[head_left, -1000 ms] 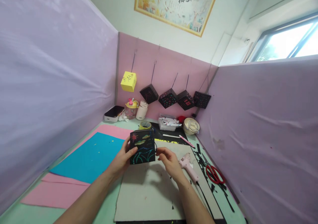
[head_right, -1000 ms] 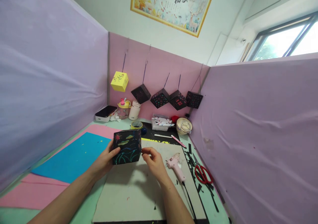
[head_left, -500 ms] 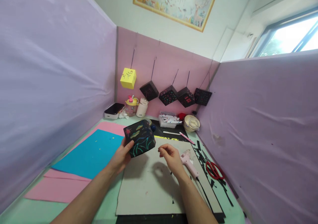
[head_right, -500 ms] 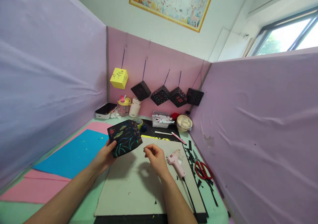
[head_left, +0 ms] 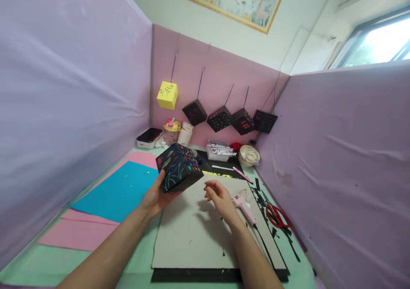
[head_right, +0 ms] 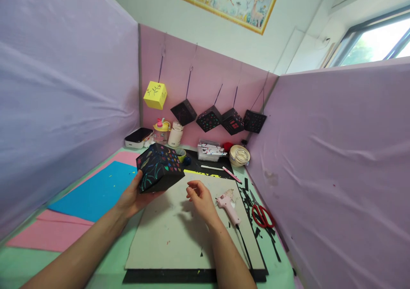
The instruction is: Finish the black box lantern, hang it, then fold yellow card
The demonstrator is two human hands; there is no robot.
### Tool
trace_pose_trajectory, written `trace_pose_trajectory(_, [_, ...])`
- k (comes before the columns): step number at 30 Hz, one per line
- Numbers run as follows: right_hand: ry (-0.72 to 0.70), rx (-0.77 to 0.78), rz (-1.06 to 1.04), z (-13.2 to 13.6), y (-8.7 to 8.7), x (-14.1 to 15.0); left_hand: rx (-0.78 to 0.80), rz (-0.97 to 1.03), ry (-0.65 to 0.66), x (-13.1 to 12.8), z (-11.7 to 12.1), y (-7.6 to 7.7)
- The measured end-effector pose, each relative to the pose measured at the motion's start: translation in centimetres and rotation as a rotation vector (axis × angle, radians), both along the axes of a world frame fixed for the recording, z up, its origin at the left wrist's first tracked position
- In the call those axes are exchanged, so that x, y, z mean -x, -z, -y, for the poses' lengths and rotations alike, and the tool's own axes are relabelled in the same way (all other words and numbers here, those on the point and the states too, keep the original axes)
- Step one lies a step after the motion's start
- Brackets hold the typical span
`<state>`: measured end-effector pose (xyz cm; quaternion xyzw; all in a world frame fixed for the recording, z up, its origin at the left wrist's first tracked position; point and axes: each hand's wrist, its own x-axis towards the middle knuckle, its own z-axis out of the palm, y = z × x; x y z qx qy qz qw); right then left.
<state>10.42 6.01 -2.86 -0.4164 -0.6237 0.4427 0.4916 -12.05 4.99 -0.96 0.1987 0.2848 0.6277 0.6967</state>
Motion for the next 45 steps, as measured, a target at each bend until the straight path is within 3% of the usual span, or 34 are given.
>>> trace_pose_trajectory(13, [-0.063, 0.03, 0.073, 0.18, -0.3, -0.12, 0.013, 0.008, -0.02, -0.09, -0.14, 0.13])
trace_pose_trajectory(24, [-0.105, 0.026, 0.006, 0.54, -0.65, -0.09, 0.041, 0.006, -0.03, -0.02, -0.29, 0.23])
trace_pose_trajectory(30, [-0.019, 0.042, 0.02, 0.49, -0.64, 0.04, 0.065, -0.006, -0.026, -0.11, -0.05, -0.14])
trace_pose_trajectory(36, [-0.018, -0.062, -0.029, 0.29, -0.4, 0.14, 0.077, -0.012, -0.04, -0.12, -0.09, -0.14])
trace_pose_trajectory(45, [-0.069, -0.009, -0.074, 0.65, -0.64, 0.23, 0.074, -0.021, -0.047, -0.24, 0.12, -0.32])
